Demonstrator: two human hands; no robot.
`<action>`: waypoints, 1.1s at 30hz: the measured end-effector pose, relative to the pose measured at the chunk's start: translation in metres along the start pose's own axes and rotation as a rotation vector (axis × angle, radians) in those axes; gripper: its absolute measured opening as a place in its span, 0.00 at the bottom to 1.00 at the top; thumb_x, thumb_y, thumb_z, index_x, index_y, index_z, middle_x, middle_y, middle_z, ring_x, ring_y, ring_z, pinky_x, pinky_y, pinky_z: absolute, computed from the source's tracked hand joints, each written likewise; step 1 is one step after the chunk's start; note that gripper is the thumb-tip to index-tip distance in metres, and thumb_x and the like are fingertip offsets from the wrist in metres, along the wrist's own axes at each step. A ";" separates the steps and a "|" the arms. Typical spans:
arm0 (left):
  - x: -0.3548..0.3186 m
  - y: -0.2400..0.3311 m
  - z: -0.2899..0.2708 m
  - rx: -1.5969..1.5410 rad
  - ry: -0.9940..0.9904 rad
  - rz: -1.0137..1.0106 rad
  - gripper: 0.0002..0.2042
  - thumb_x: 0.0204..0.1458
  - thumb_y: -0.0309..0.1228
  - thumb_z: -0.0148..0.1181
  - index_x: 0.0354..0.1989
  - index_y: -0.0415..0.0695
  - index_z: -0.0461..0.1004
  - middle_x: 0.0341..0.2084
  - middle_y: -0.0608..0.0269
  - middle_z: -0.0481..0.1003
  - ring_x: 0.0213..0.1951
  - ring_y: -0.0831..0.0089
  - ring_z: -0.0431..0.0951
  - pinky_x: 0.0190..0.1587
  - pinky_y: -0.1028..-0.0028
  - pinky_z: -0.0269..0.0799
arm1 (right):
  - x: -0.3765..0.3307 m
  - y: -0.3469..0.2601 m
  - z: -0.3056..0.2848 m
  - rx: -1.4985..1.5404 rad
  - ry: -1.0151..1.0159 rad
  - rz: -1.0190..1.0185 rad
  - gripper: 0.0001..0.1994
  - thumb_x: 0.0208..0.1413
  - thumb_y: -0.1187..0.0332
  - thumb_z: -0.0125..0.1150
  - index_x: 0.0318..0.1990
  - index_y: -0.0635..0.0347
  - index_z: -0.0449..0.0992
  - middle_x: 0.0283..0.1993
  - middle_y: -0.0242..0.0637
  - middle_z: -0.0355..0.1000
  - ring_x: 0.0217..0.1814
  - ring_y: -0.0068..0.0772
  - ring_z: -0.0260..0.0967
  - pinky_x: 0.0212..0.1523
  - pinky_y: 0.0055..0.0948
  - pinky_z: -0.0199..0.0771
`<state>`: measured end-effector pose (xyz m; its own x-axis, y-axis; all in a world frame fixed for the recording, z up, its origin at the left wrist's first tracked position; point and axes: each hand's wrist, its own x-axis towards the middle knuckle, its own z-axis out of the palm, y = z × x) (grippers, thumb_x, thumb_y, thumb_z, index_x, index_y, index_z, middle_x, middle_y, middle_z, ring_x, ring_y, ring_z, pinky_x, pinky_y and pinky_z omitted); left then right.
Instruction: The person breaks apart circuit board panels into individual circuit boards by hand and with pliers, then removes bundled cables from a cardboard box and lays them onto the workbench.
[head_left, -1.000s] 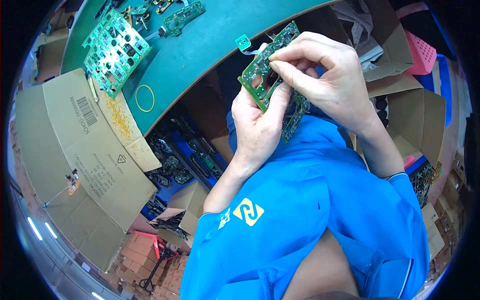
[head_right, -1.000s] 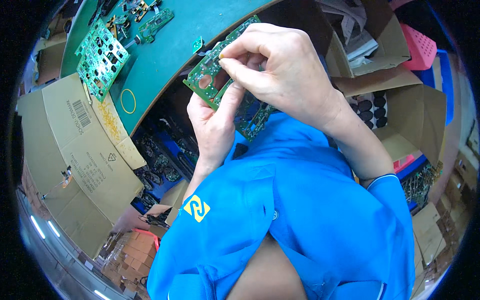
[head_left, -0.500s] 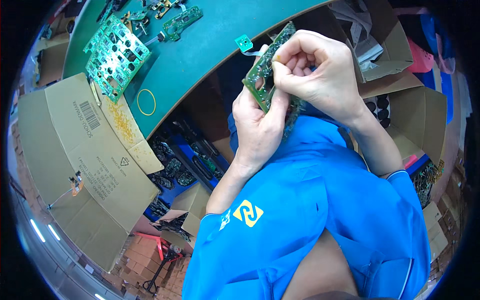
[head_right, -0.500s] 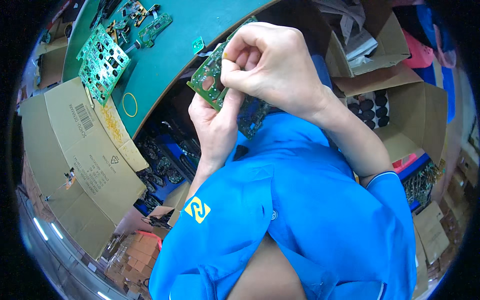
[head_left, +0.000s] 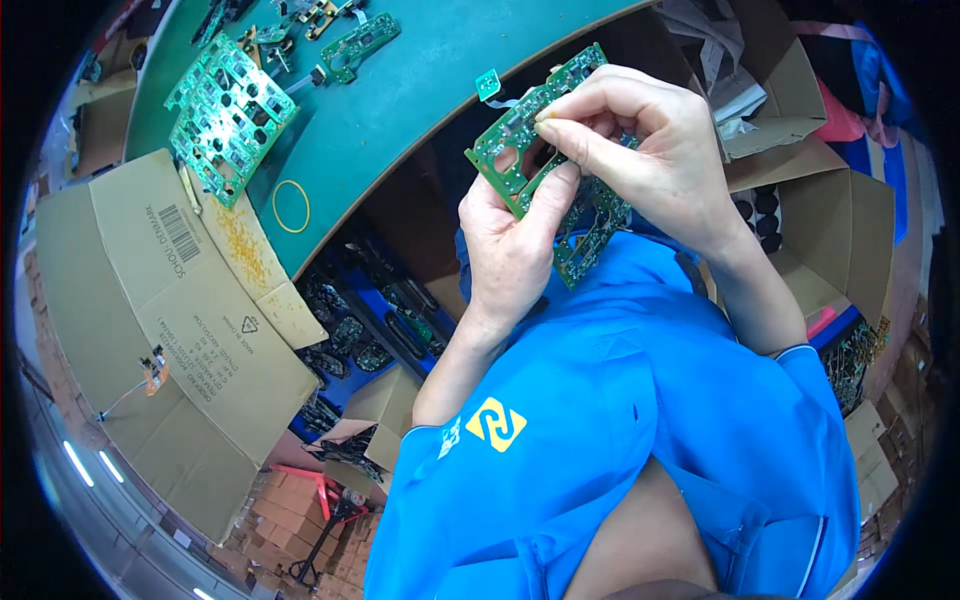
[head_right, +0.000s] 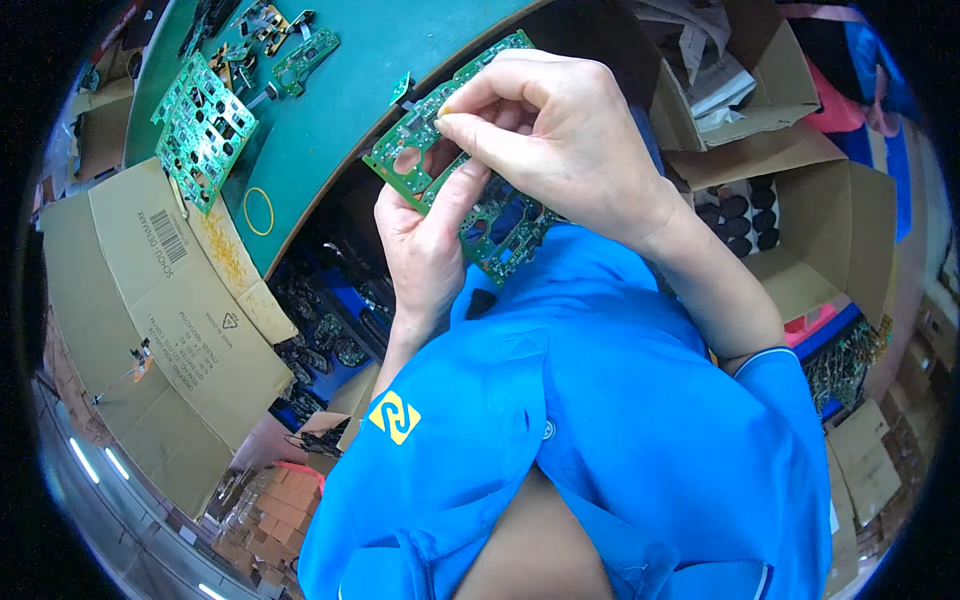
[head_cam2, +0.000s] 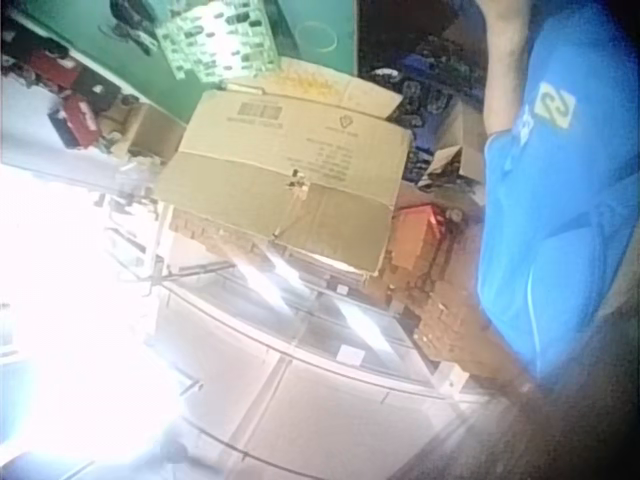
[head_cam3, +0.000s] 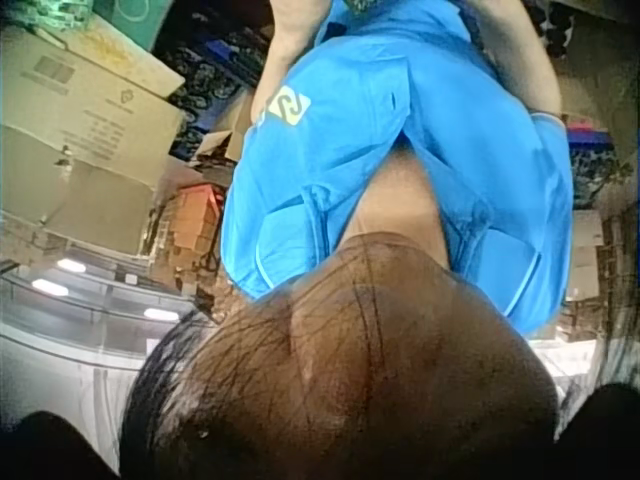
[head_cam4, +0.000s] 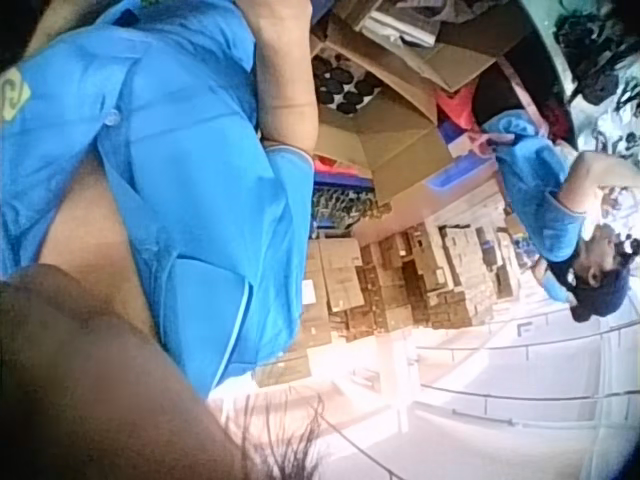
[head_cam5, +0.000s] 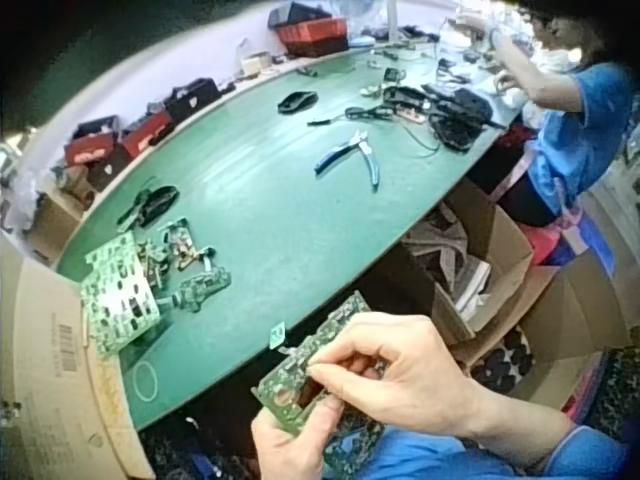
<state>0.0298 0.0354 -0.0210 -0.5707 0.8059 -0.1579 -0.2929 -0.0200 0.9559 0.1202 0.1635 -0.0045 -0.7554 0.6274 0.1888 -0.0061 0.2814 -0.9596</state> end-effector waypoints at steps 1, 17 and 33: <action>0.000 0.000 0.001 0.029 0.002 0.023 0.15 0.59 0.24 0.58 0.54 0.36 0.72 0.33 0.63 0.77 0.29 0.82 0.72 0.31 0.83 0.68 | 0.001 0.000 0.000 -0.013 -0.005 0.003 0.03 0.53 0.80 0.65 0.36 0.68 0.80 0.30 0.31 0.73 0.28 0.14 0.62 0.28 0.10 0.62; -0.002 -0.010 0.003 0.286 0.041 0.220 0.17 0.58 0.22 0.57 0.57 0.36 0.71 0.34 0.61 0.78 0.29 0.80 0.73 0.31 0.81 0.69 | 0.005 0.002 0.004 -0.045 0.000 0.039 0.03 0.51 0.80 0.63 0.34 0.65 0.79 0.28 0.29 0.71 0.26 0.13 0.60 0.28 0.10 0.63; 0.001 0.000 0.006 -0.029 0.052 0.025 0.14 0.59 0.23 0.58 0.53 0.37 0.73 0.31 0.65 0.77 0.26 0.84 0.70 0.29 0.83 0.66 | -0.002 0.006 0.000 -0.056 -0.006 -0.042 0.03 0.56 0.77 0.65 0.37 0.67 0.81 0.34 0.33 0.74 0.27 0.16 0.65 0.29 0.12 0.65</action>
<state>0.0338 0.0400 -0.0200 -0.6170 0.7732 -0.1470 -0.2992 -0.0577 0.9524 0.1221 0.1643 -0.0110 -0.7593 0.6097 0.2274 -0.0017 0.3476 -0.9376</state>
